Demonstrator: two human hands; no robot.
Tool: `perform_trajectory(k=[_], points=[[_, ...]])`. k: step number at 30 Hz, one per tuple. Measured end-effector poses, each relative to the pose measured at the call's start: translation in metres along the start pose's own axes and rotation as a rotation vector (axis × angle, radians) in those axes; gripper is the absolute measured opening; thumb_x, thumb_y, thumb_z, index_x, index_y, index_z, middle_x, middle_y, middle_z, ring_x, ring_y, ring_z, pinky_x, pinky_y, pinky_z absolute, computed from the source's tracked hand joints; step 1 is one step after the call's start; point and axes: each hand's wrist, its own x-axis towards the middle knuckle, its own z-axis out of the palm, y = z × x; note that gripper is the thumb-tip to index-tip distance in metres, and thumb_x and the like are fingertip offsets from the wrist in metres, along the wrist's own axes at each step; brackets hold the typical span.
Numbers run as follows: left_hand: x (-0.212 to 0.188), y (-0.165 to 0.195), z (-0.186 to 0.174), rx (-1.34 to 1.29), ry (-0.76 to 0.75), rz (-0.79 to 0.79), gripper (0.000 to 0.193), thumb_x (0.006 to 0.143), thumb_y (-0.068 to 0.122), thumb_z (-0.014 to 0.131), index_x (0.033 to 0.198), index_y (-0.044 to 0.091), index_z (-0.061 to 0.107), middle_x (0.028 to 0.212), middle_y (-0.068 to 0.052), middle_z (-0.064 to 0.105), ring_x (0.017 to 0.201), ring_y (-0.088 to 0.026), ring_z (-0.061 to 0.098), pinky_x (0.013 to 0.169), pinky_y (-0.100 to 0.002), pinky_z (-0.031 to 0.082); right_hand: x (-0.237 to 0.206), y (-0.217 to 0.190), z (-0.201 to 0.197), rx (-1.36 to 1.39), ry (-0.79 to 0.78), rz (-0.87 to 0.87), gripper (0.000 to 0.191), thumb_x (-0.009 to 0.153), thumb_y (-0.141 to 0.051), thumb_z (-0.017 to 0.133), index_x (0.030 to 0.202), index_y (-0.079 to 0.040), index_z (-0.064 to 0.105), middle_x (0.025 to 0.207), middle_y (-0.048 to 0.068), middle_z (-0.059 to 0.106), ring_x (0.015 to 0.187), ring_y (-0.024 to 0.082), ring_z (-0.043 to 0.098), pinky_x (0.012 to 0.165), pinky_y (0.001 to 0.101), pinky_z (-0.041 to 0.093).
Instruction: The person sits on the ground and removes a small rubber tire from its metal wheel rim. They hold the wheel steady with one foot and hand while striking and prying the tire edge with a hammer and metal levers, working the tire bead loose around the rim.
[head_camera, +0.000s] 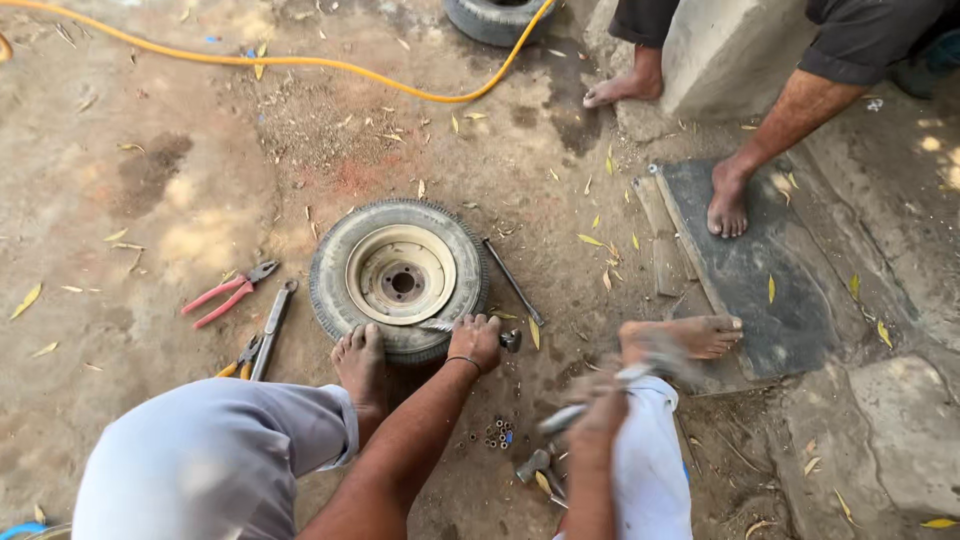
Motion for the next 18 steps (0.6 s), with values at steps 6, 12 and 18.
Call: perform_trajectory(k=[6,12,18], points=[[0.008,0.005,0.017,0.034,0.041,0.012,0.023,0.088,0.015,0.057,0.109,0.013,0.066,0.116,-0.015,0.066,0.117,-0.035,0.058,0.107,-0.050,0.037,-0.032,-0.089,0.017,0.059,0.246,-0.555,0.031,0.096,-0.038,0.066,0.080,-0.016,0.052,0.059,-0.006,0.042,0.045,0.009,0.040,0.041,0.0251,0.035],[0.002,-0.006,0.029,-0.041,0.104,0.081,0.020,0.084,0.017,0.061,0.103,0.012,0.066,0.109,-0.015,0.067,0.112,-0.036,0.059,0.102,-0.052,0.038,-0.078,0.088,0.056,-0.648,0.143,0.065,0.029,0.085,-0.031,0.080,0.084,-0.010,0.060,0.058,-0.003,0.049,0.044,0.012,0.045,0.040,0.0288,0.036],[-0.011,-0.016,0.018,-0.066,0.070,0.151,0.023,0.077,0.018,0.069,0.099,0.013,0.066,0.107,-0.014,0.066,0.110,-0.037,0.059,0.101,-0.050,0.041,-0.086,0.063,0.067,-0.447,0.064,0.227,0.048,0.091,-0.039,0.081,0.071,-0.011,0.047,0.053,0.001,0.046,0.040,0.013,0.045,0.037,0.0289,0.039]])
